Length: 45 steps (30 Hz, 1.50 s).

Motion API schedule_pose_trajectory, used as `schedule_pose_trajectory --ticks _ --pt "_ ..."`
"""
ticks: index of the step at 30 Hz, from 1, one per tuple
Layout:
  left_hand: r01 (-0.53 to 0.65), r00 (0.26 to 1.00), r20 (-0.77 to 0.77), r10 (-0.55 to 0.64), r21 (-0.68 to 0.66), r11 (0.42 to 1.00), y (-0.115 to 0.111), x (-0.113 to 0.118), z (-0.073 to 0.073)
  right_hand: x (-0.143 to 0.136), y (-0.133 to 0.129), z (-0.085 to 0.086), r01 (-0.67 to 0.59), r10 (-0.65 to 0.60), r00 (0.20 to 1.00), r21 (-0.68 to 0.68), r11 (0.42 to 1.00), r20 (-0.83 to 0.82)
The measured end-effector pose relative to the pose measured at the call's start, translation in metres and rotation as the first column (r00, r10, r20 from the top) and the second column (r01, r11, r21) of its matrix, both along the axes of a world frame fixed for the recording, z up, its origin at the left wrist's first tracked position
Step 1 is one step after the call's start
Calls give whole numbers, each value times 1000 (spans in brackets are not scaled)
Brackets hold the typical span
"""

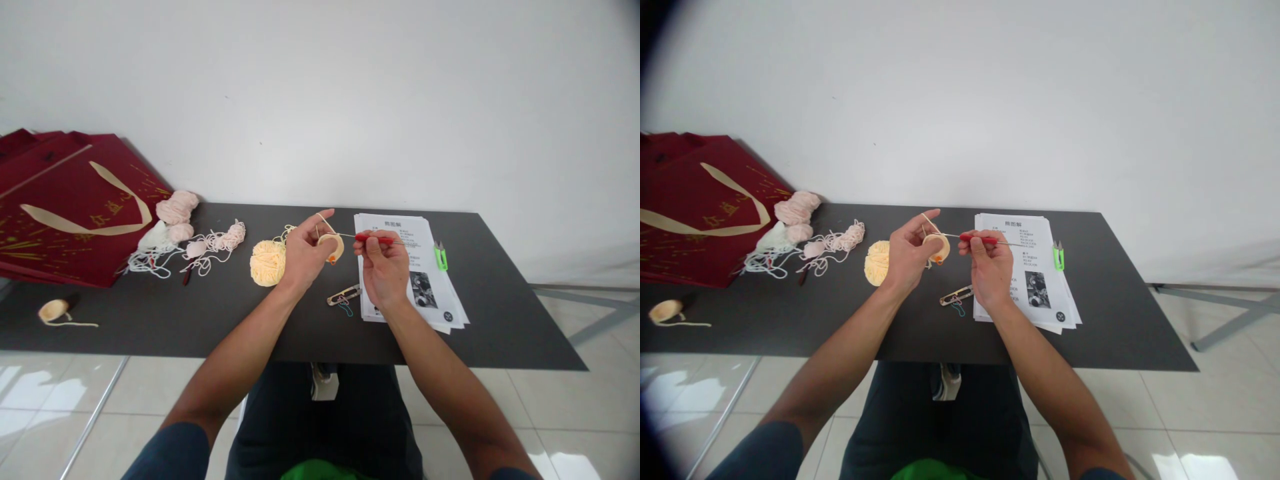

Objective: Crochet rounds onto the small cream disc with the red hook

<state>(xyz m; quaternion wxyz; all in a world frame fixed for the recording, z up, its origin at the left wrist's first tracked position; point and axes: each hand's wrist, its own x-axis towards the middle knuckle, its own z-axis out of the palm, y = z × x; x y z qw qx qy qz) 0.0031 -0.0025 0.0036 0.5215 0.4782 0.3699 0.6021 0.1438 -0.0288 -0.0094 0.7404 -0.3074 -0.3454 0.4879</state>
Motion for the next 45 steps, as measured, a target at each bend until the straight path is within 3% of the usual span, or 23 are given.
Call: schedule_pose_trajectory --ticks 10,22,30,37,41,45 --pt "-93 995 -23 94 55 994 -2 -1 0 7 -3 -2 102 -122 975 112 988 185" --pt "-148 987 -58 153 78 986 -6 1 3 1 -6 -4 185 -217 954 161 969 206" --pt "-282 955 -70 288 82 956 -9 4 3 -10 -16 -3 245 -283 925 174 954 252" --pt "-371 924 -79 374 46 928 -8 6 2 -14 -18 -13 270 -344 869 242 932 356" --pt "-324 944 40 327 -66 944 -2 6 -1 -12 -16 -20 216 -326 853 292 932 407" --pt "-143 950 249 190 -193 971 3 5 -1 -11 -14 -23 170 -292 854 298 939 431"
